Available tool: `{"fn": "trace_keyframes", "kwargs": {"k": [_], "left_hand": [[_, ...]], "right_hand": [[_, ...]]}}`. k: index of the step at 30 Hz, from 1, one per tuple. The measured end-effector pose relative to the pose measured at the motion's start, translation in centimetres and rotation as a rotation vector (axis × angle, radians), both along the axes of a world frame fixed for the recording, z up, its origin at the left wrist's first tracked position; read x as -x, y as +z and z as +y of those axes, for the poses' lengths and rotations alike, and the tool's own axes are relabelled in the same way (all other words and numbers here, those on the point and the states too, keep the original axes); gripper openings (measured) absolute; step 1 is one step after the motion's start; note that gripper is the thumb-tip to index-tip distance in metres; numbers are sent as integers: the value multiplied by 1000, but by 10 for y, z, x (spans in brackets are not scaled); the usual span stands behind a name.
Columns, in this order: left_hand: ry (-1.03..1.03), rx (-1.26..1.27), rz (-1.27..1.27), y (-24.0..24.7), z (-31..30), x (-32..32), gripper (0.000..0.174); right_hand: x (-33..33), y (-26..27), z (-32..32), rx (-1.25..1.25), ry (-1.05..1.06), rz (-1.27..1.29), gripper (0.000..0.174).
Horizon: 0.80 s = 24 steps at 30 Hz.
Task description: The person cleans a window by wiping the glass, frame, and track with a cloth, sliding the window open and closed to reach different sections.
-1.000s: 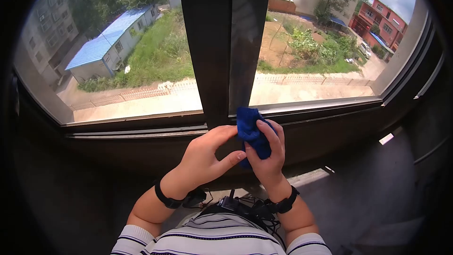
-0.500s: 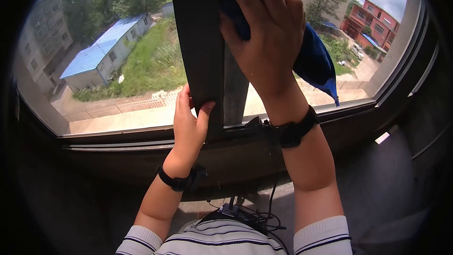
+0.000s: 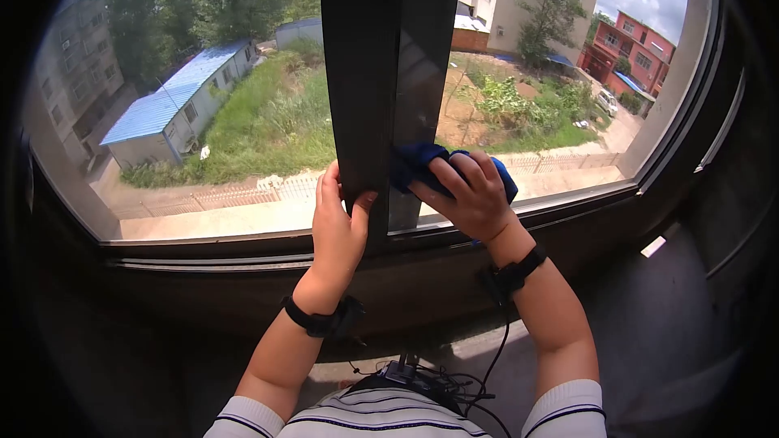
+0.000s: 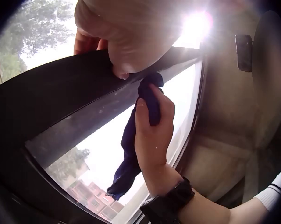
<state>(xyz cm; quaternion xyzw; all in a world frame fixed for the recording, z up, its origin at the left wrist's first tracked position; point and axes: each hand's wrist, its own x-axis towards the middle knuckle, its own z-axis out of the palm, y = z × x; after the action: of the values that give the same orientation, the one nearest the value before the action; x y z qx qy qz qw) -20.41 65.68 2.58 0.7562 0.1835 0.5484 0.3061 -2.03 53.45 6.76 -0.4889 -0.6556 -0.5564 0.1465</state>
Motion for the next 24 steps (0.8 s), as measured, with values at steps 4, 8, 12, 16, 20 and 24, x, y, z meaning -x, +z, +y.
{"fn": "trace_keyframes", "kwargs": {"k": [4, 8, 12, 16, 20, 24], "left_hand": [[-4, 0, 7, 4, -3, 2, 54], [18, -27, 12, -2, -1, 0, 54], [11, -17, -3, 3, -1, 1, 55], [29, -57, 11, 2, -2, 0, 57], [64, -57, 8, -1, -2, 0, 55], [24, -21, 29, 4, -4, 3, 55]], "right_hand": [[21, 168, 38, -465, 48, 110, 42], [49, 234, 31, -297, 65, 247, 52], [33, 165, 59, -522, 130, 116, 51], [35, 25, 30, -220, 23, 310, 51], [28, -78, 2, 111, 27, 256, 38], [8, -87, -13, 258, 22, 80, 29]]}}
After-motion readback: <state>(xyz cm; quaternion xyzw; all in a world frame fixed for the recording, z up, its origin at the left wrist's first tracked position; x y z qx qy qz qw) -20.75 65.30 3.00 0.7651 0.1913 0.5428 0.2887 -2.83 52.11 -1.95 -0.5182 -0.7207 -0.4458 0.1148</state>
